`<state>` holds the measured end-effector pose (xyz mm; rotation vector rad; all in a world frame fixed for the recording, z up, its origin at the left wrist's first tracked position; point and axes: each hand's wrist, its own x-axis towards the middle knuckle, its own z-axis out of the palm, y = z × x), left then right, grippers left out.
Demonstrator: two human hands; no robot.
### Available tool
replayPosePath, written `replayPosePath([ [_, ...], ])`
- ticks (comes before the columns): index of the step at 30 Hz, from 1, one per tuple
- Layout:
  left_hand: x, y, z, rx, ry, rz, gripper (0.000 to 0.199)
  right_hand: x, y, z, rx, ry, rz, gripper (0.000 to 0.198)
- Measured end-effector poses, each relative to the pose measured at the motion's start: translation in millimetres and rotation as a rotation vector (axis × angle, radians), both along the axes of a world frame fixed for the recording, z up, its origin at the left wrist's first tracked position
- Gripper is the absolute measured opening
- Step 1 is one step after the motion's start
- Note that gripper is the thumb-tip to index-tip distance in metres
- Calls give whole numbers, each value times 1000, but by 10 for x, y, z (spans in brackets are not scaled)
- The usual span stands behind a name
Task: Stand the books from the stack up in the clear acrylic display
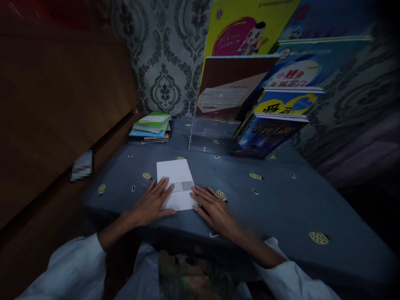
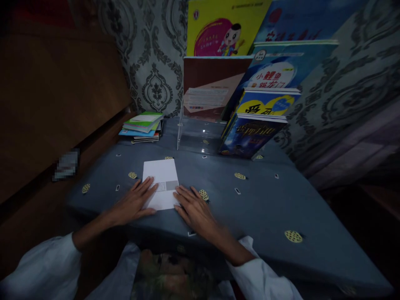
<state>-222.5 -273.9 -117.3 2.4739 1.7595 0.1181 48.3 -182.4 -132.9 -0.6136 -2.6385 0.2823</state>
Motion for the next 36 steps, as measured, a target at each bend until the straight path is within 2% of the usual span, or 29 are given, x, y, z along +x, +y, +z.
replayPosePath([
  [4,35,-304,88,-82,-27,-139,117,9,-23,27,31,-3,-19,38],
  [6,44,-431,128,-79,-22,-183,119,20,-62,37,40,23,-3,35],
  [9,45,-550,132,-20,-3,-187,89,43,-150,71,18,78,33,32],
  [12,19,-581,78,77,-36,-210,62,80,-232,158,-66,113,50,30],
  [15,-3,-553,85,146,-141,-260,51,137,-253,274,-228,154,55,32],
  [17,10,-514,185,164,-306,-252,42,184,-229,326,-402,208,45,36],
  [19,52,-457,353,158,-541,-167,34,222,-186,330,-599,288,12,45],
  [22,147,-327,633,175,-873,91,30,215,-118,271,-818,516,-45,61],
  [24,210,-209,769,246,-1062,240,31,156,-82,249,-901,663,-52,64],
  [27,291,-1,874,301,-1374,330,33,21,-44,315,-924,679,-105,50],
  [30,338,210,890,244,-1686,362,41,-111,-2,432,-861,640,-183,36],
  [32,328,344,843,186,-1800,381,44,-180,42,466,-851,638,-182,32],
  [34,269,468,725,128,-1815,393,46,-230,99,434,-869,613,-180,32],
  [36,161,569,533,84,-1740,414,50,-259,154,345,-838,540,-216,31],
])
